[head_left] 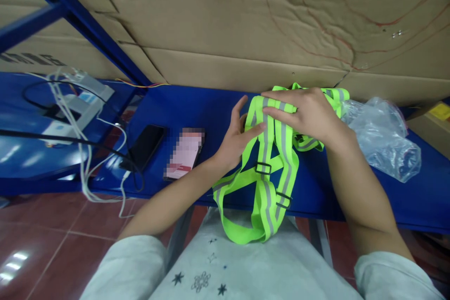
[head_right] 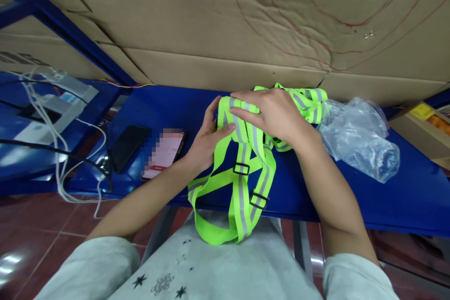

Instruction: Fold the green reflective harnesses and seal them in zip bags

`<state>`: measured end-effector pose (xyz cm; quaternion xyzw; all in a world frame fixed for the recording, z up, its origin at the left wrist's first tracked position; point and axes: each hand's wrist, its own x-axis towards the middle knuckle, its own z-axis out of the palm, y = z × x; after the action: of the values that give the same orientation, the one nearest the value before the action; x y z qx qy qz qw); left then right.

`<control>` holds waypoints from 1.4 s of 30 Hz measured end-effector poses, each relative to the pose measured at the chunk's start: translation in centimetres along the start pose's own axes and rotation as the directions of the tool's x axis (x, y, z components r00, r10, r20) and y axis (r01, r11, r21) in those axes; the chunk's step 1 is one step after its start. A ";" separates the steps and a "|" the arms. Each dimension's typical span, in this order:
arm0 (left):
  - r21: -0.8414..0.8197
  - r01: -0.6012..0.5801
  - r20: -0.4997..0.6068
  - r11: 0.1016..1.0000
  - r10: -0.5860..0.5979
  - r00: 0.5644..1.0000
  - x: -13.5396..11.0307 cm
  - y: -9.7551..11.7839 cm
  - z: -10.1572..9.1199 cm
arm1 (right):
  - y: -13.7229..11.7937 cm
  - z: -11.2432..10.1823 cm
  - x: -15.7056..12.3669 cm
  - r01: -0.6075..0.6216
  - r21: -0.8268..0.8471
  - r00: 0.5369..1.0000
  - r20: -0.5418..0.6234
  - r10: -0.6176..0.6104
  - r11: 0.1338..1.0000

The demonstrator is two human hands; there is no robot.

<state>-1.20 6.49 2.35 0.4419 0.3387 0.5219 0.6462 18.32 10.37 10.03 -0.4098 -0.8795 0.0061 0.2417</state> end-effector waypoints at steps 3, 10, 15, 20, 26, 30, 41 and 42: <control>-0.090 0.259 0.087 0.962 -0.251 0.964 0.3 0.0 -0.3 | -0.1 0.1 0.1 0.025 0.011 0.999 -0.028 -0.025 1.000; -0.056 0.293 0.184 0.955 -0.278 0.943 0.3 0.5 -0.7 | 0.0 0.0 0.2 0.004 0.052 1.000 -0.016 -0.004 0.999; 0.052 0.262 0.366 0.964 -0.263 0.893 0.2 1.5 -1.0 | 0.1 -1.1 0.0 -0.008 0.089 0.999 -0.033 0.011 0.996; 0.043 0.229 0.515 0.972 -0.219 0.829 0.2 1.7 -1.4 | -0.2 -1.9 -0.3 -0.006 0.116 0.998 -0.061 0.013 0.993; 0.188 0.297 0.746 0.936 -0.333 0.577 0.0 3.1 -1.9 | -0.6 -3.1 -0.6 -0.047 0.153 0.997 -0.046 0.054 0.987; 0.210 0.441 0.884 0.873 -0.362 0.295 -0.4 4.4 -2.0 | -0.9 -4.5 -1.1 -0.062 0.162 0.995 -0.072 0.074 0.985; 0.124 0.540 0.801 0.833 -0.405 0.441 -1.7 1.5 -1.9 | -0.5 -4.5 -1.2 -0.063 0.136 0.988 -0.134 0.081 0.989; 0.129 0.570 0.824 0.812 -0.407 0.393 -1.7 1.5 -1.7 | -0.5 -4.5 -1.1 -0.061 0.138 0.987 -0.137 0.081 0.989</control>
<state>-3.70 5.34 3.03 0.4537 0.0648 0.0669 0.8863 20.52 8.37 13.59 -0.4233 -0.8425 0.0443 0.3303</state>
